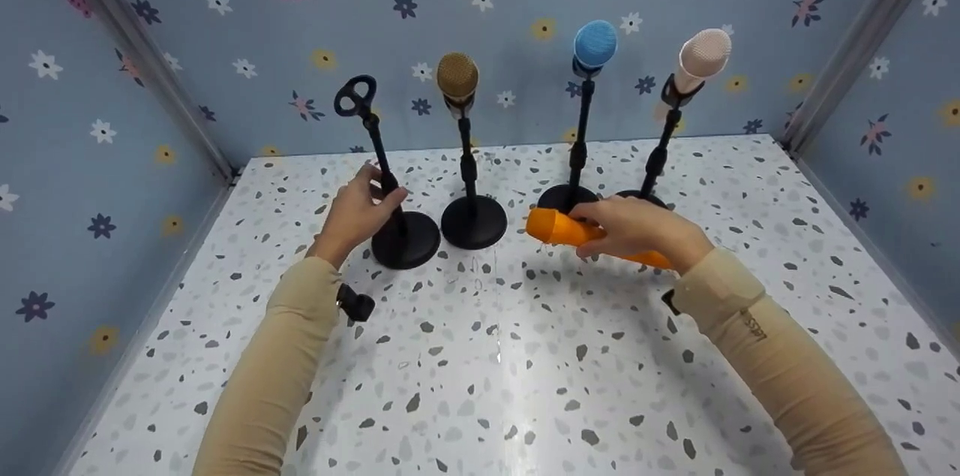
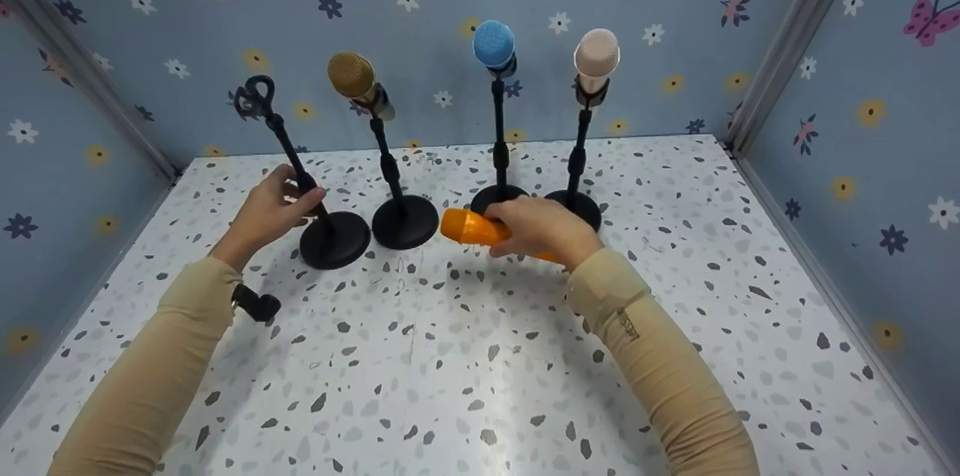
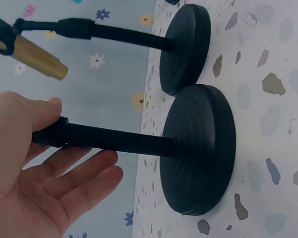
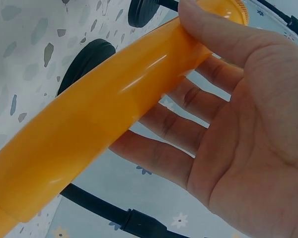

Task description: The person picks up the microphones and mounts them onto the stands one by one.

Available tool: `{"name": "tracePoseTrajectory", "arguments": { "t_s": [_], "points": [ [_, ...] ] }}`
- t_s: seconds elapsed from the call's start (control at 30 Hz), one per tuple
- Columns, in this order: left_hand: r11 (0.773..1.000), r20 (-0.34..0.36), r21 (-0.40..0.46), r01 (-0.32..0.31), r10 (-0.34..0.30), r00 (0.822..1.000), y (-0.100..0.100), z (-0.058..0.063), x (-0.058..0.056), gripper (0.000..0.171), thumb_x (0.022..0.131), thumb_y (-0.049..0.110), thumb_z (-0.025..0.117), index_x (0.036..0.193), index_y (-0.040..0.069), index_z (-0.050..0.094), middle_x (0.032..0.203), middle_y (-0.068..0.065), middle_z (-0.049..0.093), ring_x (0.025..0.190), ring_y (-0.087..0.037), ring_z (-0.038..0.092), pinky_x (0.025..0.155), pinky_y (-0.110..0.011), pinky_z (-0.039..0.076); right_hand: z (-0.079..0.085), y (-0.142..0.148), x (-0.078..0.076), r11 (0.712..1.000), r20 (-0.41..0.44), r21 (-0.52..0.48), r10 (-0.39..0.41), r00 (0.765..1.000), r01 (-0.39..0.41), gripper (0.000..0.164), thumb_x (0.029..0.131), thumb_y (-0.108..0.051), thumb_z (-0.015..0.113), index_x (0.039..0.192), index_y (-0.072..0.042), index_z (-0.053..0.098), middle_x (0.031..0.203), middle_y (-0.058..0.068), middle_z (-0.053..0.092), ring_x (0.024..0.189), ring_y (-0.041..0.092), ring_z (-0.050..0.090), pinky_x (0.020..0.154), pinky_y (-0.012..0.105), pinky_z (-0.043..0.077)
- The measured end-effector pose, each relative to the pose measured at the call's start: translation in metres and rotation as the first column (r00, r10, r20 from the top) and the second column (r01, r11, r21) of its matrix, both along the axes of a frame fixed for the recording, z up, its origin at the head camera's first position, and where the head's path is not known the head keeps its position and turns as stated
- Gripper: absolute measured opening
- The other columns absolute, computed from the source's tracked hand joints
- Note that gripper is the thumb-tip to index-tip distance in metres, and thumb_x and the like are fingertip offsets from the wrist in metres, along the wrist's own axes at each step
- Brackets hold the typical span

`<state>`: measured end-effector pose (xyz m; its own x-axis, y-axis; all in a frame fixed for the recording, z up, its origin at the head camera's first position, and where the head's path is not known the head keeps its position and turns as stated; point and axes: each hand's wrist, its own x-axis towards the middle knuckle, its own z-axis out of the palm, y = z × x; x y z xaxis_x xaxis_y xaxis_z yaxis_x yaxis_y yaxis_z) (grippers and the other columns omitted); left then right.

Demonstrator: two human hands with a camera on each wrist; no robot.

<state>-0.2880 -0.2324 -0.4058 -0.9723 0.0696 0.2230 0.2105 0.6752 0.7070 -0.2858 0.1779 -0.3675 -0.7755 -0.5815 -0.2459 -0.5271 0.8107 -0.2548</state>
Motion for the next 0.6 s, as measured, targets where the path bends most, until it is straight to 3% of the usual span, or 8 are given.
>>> {"name": "tracePoseTrajectory", "arguments": {
  "t_s": [0.23, 0.6],
  "points": [
    [0.997, 0.004, -0.042, 0.057, -0.057, 0.998, 0.010, 0.003, 0.017, 0.036, 0.097, 0.032, 0.068, 0.116, 0.003, 0.057, 0.103, -0.015, 0.070, 0.092, -0.029, 0.069, 0.080, -0.047, 0.054, 0.002, 0.001, 0.001, 1.000, -0.007, -0.002, -0.005, 1.000, 0.005, 0.056, 0.094, -0.040, 0.074, 0.140, -0.014, 0.057, 0.114, 0.005, 0.066, 0.093, 0.025, 0.058, 0.093, 0.049, 0.050],
    [0.986, 0.020, -0.103, 0.127, -0.126, 0.992, 0.032, 0.005, 0.035, 0.034, 0.095, 0.032, 0.069, 0.111, 0.004, 0.057, 0.097, -0.013, 0.073, 0.083, -0.027, 0.070, 0.076, -0.045, 0.056, 0.003, 0.000, 0.000, 1.000, -0.039, -0.017, 0.009, 0.999, -0.009, 0.055, 0.093, -0.040, 0.075, 0.139, -0.014, 0.058, 0.112, 0.005, 0.066, 0.093, 0.025, 0.059, 0.091, 0.049, 0.050]
  ]
}}
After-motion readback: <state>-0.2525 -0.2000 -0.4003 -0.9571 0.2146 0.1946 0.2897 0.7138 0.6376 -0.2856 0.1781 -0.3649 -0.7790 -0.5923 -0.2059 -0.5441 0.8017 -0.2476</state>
